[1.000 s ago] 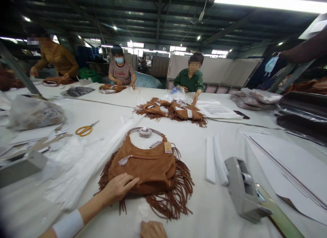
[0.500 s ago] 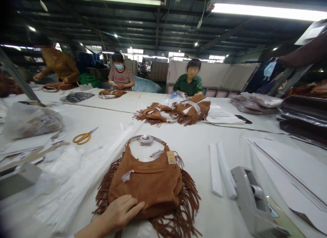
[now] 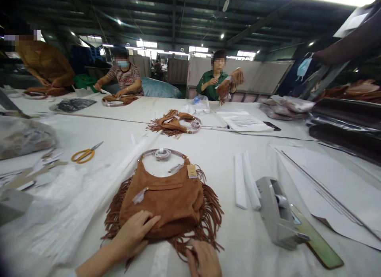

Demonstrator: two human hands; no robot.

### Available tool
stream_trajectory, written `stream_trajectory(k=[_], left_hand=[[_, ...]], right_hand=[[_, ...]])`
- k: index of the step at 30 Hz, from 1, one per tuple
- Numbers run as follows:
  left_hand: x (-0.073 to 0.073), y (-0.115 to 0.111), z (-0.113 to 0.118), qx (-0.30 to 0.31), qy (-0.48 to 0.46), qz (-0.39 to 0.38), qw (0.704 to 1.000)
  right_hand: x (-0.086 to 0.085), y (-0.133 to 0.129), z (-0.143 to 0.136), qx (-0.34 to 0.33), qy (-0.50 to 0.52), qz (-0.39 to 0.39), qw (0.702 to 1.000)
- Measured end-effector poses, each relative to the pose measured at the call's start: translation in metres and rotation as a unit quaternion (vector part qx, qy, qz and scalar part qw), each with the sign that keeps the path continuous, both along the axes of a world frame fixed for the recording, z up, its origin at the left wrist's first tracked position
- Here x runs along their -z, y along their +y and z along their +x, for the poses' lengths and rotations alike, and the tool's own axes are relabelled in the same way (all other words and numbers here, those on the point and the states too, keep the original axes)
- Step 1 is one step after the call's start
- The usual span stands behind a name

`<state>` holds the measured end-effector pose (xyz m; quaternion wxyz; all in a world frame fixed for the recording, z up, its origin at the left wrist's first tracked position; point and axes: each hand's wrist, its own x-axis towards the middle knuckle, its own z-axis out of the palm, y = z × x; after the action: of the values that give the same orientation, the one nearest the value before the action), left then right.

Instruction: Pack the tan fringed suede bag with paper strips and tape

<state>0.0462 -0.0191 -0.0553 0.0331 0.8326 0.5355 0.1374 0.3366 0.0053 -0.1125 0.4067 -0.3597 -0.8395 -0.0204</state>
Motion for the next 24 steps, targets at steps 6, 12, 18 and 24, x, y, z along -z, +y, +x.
stream_trajectory(k=[6, 12, 18, 24], left_hand=[[-0.02, 0.009, 0.014, -0.021, -0.068, -0.061, 0.996], [-0.034, 0.022, 0.013, 0.003, -0.121, -0.13, 0.984], [-0.052, 0.071, 0.025, 0.055, -0.161, -0.08, 0.982], [-0.026, 0.1, 0.031, 0.113, -0.041, -0.05, 0.991]], right_hand=[[-0.001, 0.019, 0.016, 0.103, -0.07, -0.088, 0.988], [-0.024, 0.034, 0.033, 0.129, 0.001, -0.17, 0.977], [-0.068, 0.099, 0.012, 0.184, 0.084, -0.352, 0.914], [-0.067, 0.144, -0.021, 0.193, 0.029, -0.351, 0.916]])
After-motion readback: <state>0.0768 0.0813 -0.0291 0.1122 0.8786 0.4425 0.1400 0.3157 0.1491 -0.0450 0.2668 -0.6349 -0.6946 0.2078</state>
